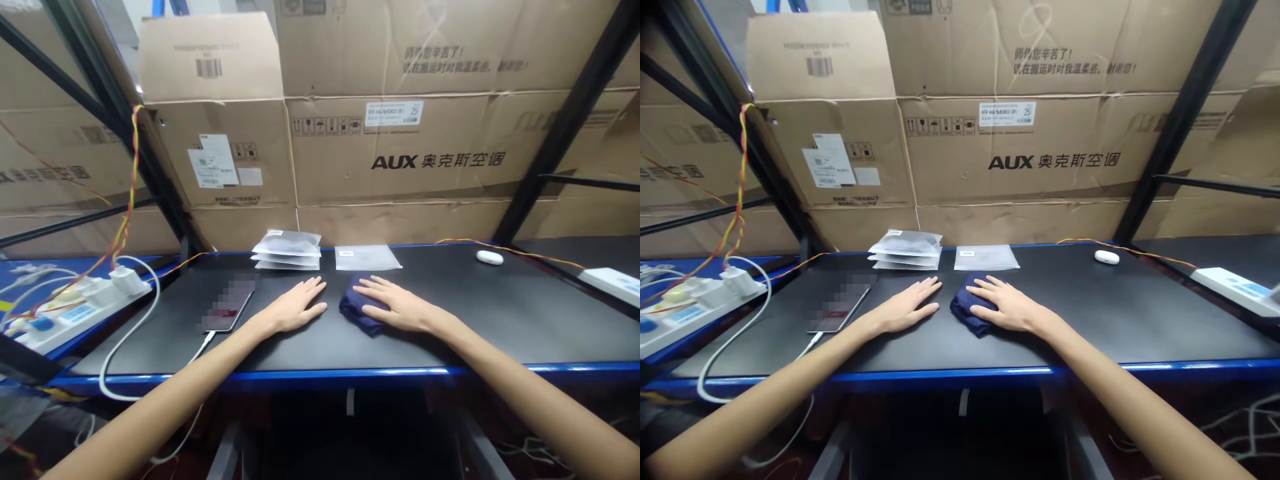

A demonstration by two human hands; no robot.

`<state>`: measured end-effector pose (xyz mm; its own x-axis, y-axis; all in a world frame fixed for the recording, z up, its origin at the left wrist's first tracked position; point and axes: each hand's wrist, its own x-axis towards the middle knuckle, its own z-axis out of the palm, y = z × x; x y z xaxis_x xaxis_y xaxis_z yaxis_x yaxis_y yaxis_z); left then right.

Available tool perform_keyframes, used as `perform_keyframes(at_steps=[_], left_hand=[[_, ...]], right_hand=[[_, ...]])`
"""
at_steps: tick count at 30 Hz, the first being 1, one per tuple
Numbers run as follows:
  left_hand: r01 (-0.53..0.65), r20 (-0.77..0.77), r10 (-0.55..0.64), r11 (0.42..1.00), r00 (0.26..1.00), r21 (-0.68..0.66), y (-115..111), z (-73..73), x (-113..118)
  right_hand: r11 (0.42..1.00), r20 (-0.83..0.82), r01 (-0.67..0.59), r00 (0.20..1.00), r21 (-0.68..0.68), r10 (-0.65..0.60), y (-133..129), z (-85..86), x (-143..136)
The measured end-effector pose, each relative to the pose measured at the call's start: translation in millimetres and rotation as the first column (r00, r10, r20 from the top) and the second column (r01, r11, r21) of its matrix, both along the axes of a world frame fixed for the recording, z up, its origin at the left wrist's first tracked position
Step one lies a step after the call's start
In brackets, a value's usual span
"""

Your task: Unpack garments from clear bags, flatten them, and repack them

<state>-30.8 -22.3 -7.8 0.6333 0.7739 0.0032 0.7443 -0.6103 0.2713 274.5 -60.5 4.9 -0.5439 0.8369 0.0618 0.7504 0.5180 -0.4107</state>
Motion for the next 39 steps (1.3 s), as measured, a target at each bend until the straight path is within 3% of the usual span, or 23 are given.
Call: perform_keyframes(at_steps=[12,18,23,30,39], left_hand=[[0.161,0.113,-0.174,0.98,0.978,0.115,64,-9.2,63],[0.13,0.169,-0.172,0.963,0.97,0.235,55,-5.8,62],[0.119,0.235,-0.181,0.96,0.955,0.254,42,-0.8,50],[0.024,0.373,-0.095,0.981,0.923,0.191,43,-0.5,51],[-0.268,0.429,0.184,0.953,0.885,0.143,35,-2.4,64]], right_hand=[[0.999,-0.032,-0.007,0.999,-0.032,0.006,-3,-0.9,16],[0.995,-0.02,-0.006,1.0,-0.098,0.004,-4,3.8,19],[0.999,-0.053,-0.023,0.998,-0.025,0.021,-3,0.2,22],[0.993,-0.091,-0.085,0.992,0.087,0.093,-1,-1.0,23],[0.998,-0.058,-0.06,0.997,-0.027,0.058,-6,1.9,20]])
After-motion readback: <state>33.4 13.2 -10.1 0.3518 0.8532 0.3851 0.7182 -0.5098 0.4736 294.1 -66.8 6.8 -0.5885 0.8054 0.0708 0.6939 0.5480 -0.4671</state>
